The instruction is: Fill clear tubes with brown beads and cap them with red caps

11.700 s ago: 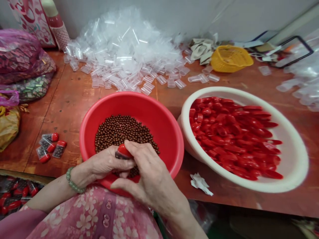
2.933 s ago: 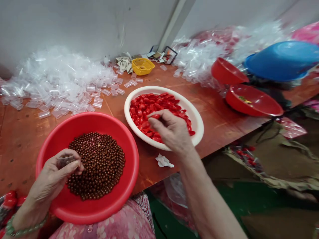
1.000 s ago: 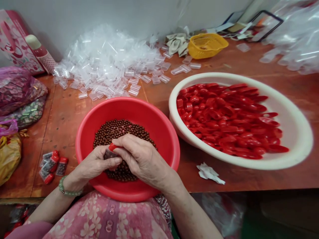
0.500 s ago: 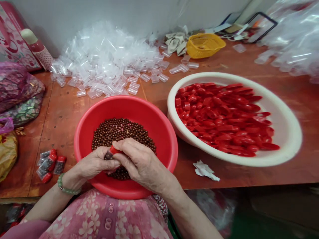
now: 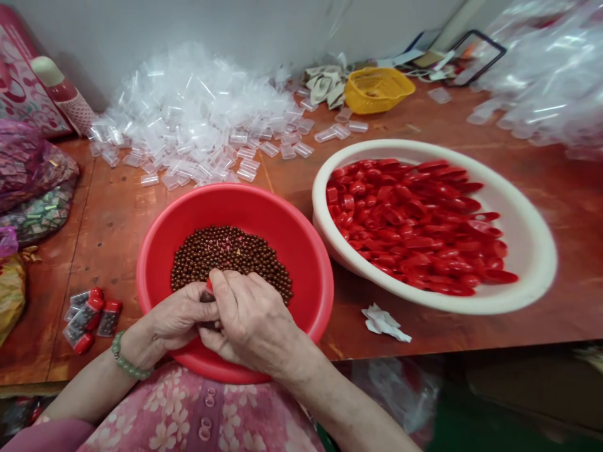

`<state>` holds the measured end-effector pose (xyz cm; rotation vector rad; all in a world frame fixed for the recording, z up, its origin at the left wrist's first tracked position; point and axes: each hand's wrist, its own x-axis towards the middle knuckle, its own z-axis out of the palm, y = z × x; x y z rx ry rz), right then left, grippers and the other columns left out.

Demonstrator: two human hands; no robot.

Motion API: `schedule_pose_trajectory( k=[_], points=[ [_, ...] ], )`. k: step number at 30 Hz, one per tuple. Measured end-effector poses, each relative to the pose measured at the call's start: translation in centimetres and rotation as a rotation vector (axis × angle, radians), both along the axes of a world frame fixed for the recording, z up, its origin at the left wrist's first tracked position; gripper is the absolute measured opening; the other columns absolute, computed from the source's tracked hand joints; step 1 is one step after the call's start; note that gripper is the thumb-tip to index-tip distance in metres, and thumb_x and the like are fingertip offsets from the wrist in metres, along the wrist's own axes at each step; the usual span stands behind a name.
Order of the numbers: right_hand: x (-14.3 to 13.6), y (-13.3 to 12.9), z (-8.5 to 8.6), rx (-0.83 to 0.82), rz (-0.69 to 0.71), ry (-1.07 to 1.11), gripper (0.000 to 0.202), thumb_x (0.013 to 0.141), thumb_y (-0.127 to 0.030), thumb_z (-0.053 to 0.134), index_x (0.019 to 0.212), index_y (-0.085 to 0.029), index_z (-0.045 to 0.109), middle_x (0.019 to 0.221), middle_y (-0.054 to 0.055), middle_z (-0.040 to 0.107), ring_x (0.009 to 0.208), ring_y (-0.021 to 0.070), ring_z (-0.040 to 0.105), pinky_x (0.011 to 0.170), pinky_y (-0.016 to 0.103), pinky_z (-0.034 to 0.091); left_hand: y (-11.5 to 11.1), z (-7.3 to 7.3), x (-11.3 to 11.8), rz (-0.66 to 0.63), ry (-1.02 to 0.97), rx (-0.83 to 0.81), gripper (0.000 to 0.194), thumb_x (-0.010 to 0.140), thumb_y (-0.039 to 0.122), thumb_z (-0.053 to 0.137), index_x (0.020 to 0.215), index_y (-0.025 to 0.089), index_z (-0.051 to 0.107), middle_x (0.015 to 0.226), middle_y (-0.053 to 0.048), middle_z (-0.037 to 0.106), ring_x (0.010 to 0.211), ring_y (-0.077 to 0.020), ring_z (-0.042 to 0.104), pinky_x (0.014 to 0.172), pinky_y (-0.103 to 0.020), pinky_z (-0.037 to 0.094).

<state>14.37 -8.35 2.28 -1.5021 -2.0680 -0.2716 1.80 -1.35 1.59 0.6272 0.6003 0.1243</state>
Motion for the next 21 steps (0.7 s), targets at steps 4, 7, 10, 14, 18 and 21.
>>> schedule_pose_trajectory(
  k=[4, 7, 10, 14, 18, 21],
  points=[
    [0.5, 0.1, 0.2, 0.023, 0.038, 0.002, 0.052, 0.08, -0.036, 0.052, 0.122, -0.006, 0.045, 0.085, 0.017, 0.069, 0.076, 0.028, 0.066, 0.066, 0.04, 0.055, -0.3, 0.1, 0.0, 0.013, -0.034, -0.015, 0.042, 0.048, 0.04, 0.09, 0.059, 0.01, 0.064, 0.056, -0.001, 0.059, 0.051, -0.0062, 0.05, 0.053, -0.019, 0.039],
    [0.6, 0.2, 0.5, -0.034, 0.03, 0.042, 0.053, 0.082, -0.034, 0.055, 0.125, -0.005, 0.044, 0.095, 0.018, 0.069, 0.084, 0.0284, 0.066, 0.072, 0.041, 0.055, 0.0, 0.4, -0.1, 0.078, -0.038, -0.039, 0.041, 0.056, 0.045, 0.085, 0.062, 0.011, 0.063, 0.058, -0.002, 0.059, 0.054, -0.0086, 0.054, 0.055, -0.02, 0.043],
    [0.6, 0.2, 0.6, -0.144, 0.017, 0.072, 0.059, 0.083, -0.038, 0.058, 0.129, -0.004, 0.043, 0.113, 0.023, 0.064, 0.102, 0.0308, 0.062, 0.083, 0.043, 0.053, 0.2, 0.6, 0.1, 0.092, -0.061, -0.091, 0.056, 0.066, 0.068, 0.068, 0.061, 0.013, 0.06, 0.058, -0.004, 0.059, 0.055, -0.0131, 0.058, 0.053, -0.023, 0.046],
    [0.6, -0.2, 0.1, -0.143, 0.033, 0.018, 0.068, 0.085, -0.047, 0.057, 0.132, -0.001, 0.041, 0.113, 0.025, 0.062, 0.104, 0.0332, 0.059, 0.083, 0.046, 0.051, -0.5, 0.5, 0.7, 0.117, 0.088, -0.097, 0.071, 0.075, 0.083, 0.038, 0.063, 0.015, 0.054, 0.051, -0.002, 0.054, 0.043, -0.012, 0.053, 0.04, -0.022, 0.041],
    [0.5, -0.3, -0.6, -0.051, 0.101, -0.026, 0.065, 0.088, -0.046, 0.05, 0.132, 0.0, 0.041, 0.101, 0.023, 0.063, 0.09, 0.0315, 0.06, 0.074, 0.045, 0.051, -1.6, 0.9, 0.7, 0.209, 0.235, 0.009, 0.064, 0.088, 0.07, 0.034, 0.061, 0.014, 0.052, 0.048, 0.002, 0.051, 0.037, -0.0092, 0.048, 0.039, -0.021, 0.04],
    [0.0, -0.1, -0.7, 0.042, 0.158, -0.038, 0.058, 0.088, -0.039, 0.048, 0.129, 0.002, 0.044, 0.09, 0.022, 0.062, 0.08, 0.0311, 0.058, 0.067, 0.046, 0.052, -2.0, 1.6, -0.1, 0.172, 0.215, 0.104, 0.066, 0.093, 0.063, 0.027, 0.055, 0.014, 0.05, 0.044, 0.001, 0.049, 0.038, -0.008, 0.048, 0.044, -0.02, 0.042]
  ],
)
